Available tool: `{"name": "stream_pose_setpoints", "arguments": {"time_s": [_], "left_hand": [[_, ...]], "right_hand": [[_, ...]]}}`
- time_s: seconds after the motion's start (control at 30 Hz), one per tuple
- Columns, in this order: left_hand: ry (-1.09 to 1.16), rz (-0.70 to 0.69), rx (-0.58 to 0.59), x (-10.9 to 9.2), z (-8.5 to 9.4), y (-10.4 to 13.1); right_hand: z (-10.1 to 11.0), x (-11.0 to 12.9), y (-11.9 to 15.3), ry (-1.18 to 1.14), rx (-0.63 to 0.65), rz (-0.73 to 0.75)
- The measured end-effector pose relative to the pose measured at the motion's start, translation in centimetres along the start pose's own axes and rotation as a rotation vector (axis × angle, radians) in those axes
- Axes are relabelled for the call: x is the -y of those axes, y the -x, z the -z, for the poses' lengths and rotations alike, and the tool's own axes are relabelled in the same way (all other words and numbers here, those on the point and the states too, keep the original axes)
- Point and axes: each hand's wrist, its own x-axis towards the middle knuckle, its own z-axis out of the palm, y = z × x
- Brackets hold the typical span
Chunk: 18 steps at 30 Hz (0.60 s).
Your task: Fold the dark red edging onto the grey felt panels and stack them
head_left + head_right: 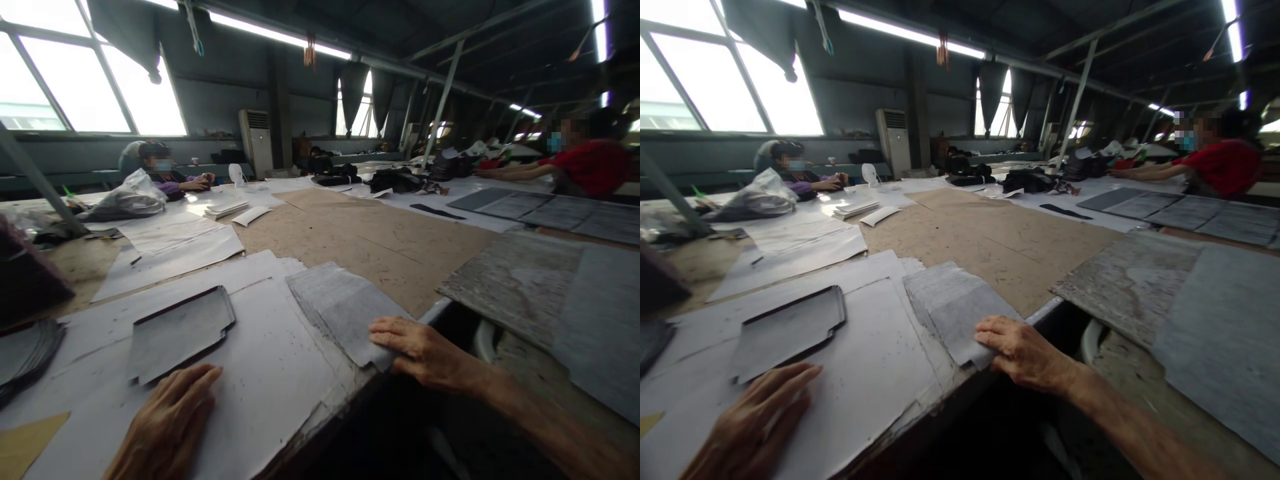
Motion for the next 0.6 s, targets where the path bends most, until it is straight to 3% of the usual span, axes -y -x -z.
{"name": "stream_pose_setpoints", "arguments": {"time_s": [0.17,0.27,0.4,0.5,0.6], "left_hand": [[-0.06,-0.129,0.018,-1.1,-0.1,-1.0],[0.012,-0.17,0.006,-4.1,-0.7,-3.5],[0.224,-0.207,0.168,-8.9,-2.1,-8.0],[0.279,-0.208,0.254,-10.8,-3.8,-11.0],[0.255,-0.155,0.242,-10.9,-5.7,-12.6]], "right_hand": [[0.1,-0.8,-0.5,-0.104,-0.064,-0.107],[-0.2,-0.8,-0.7,-0.11,-0.18,-0.22],[-1.1,-0.8,-0.9,-0.071,-0.323,-0.327],[-1.7,-0.6,-0.8,-0.042,-0.369,-0.318],[-2.4,-0.1,-0.5,-0.015,-0.356,-0.226]]}}
